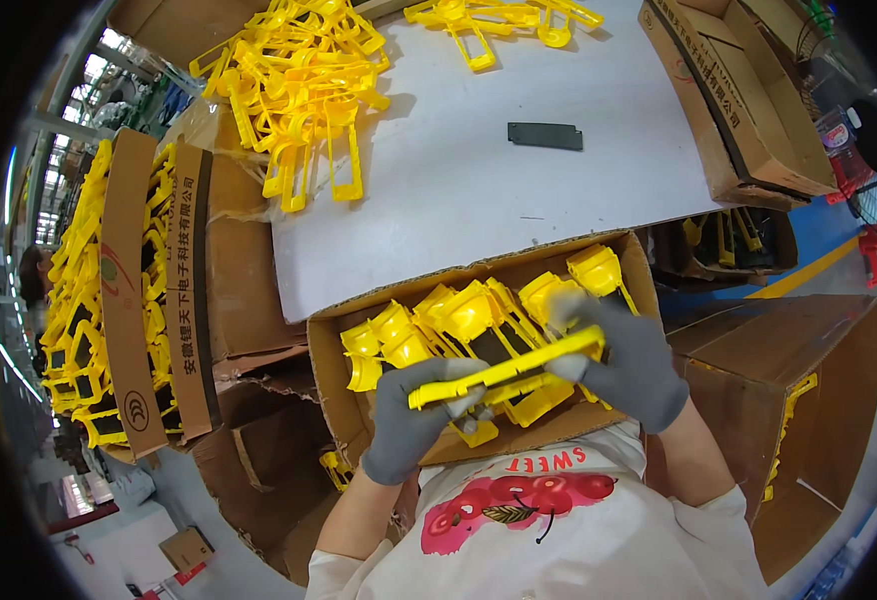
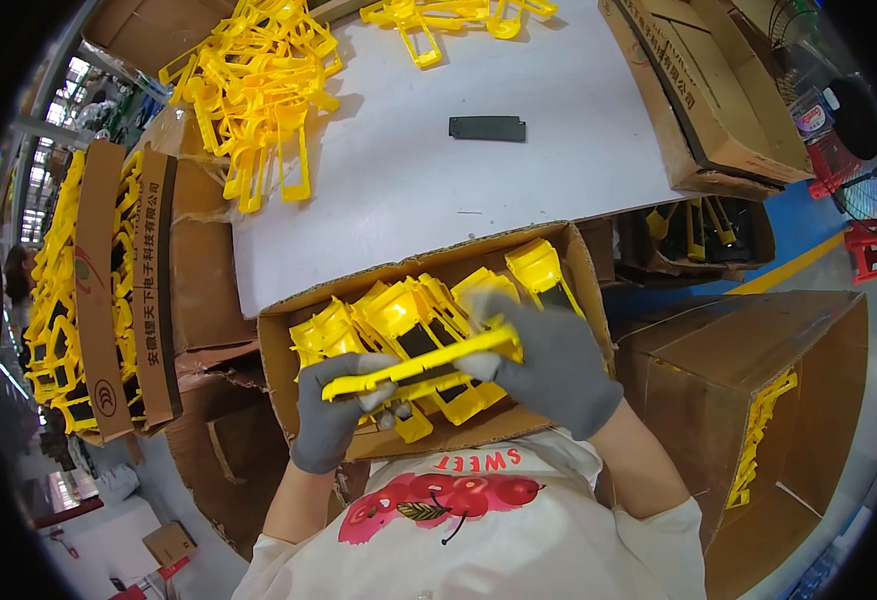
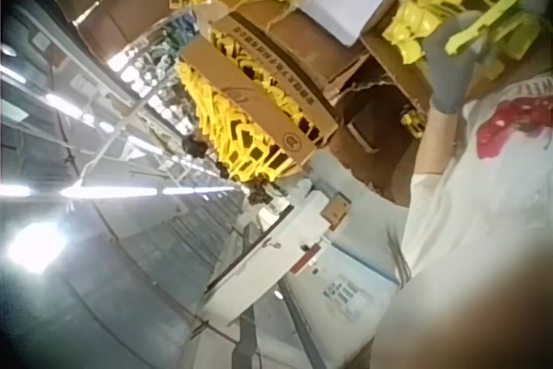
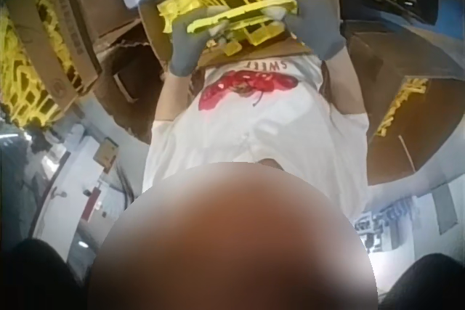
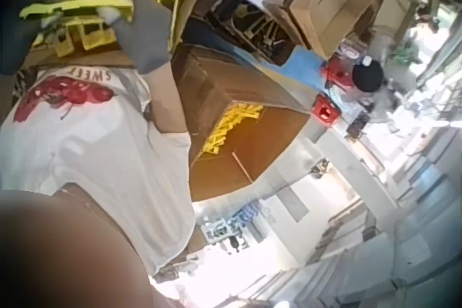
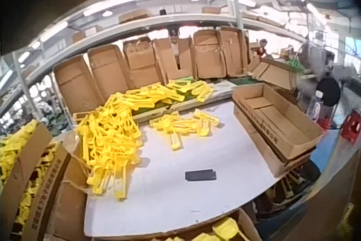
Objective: Assembling solar-powered lights by inserting solar panels into yellow plastic frames.
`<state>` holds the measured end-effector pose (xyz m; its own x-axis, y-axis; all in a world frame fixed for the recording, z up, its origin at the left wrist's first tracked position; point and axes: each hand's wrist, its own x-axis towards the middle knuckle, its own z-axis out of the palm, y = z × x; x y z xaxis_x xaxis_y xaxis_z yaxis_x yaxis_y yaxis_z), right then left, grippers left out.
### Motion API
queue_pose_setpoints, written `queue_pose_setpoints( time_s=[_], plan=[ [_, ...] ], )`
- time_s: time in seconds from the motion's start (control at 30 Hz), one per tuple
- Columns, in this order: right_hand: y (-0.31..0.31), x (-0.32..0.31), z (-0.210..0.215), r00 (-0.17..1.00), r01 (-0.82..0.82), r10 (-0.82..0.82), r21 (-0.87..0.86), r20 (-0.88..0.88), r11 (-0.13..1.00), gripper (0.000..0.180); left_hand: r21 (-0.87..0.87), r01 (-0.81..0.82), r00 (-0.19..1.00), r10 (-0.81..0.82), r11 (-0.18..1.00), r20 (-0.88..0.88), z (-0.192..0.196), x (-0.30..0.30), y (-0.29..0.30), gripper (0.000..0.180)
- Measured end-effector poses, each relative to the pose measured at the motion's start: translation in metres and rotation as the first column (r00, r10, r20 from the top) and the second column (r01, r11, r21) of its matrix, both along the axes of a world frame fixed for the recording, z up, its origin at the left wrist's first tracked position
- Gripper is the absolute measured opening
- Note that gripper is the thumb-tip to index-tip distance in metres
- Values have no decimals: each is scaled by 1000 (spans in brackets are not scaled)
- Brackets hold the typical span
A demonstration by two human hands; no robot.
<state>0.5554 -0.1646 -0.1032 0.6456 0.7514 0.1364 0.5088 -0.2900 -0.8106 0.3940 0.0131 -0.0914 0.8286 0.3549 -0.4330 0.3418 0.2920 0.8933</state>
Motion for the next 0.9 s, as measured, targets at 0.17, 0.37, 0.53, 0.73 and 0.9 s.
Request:
queue_pose_setpoints(
  time_s=[0.17, 0.37, 0.53, 0.73, 0.9],
  plan=[
    [-5, -29, -15, 994, -106, 109, -94, 27, 990, 26, -19, -86, 991, 83, 996, -103, 4, -22, -5, 19],
    [2, -52, -15, 982, -162, 139, -202, -128, 966, 31, 31, -49, 971, 55, 998, -234, 26, -39, 13, 21],
    [7, -37, -5, 939, -119, 66, -138, -338, 983, 51, 182, 205, 903, -114, 962, -414, 52, -64, 108, 18],
    [12, 15, 12, 970, 84, -107, -112, -220, 990, 43, 659, 658, 749, -235, 364, -619, 38, -43, 154, 36],
    [39, 89, -21, 978, 209, -207, -46, 36, 977, 32, 856, 432, 895, -19, 283, -446, 31, 36, 215, 40]
  ],
)
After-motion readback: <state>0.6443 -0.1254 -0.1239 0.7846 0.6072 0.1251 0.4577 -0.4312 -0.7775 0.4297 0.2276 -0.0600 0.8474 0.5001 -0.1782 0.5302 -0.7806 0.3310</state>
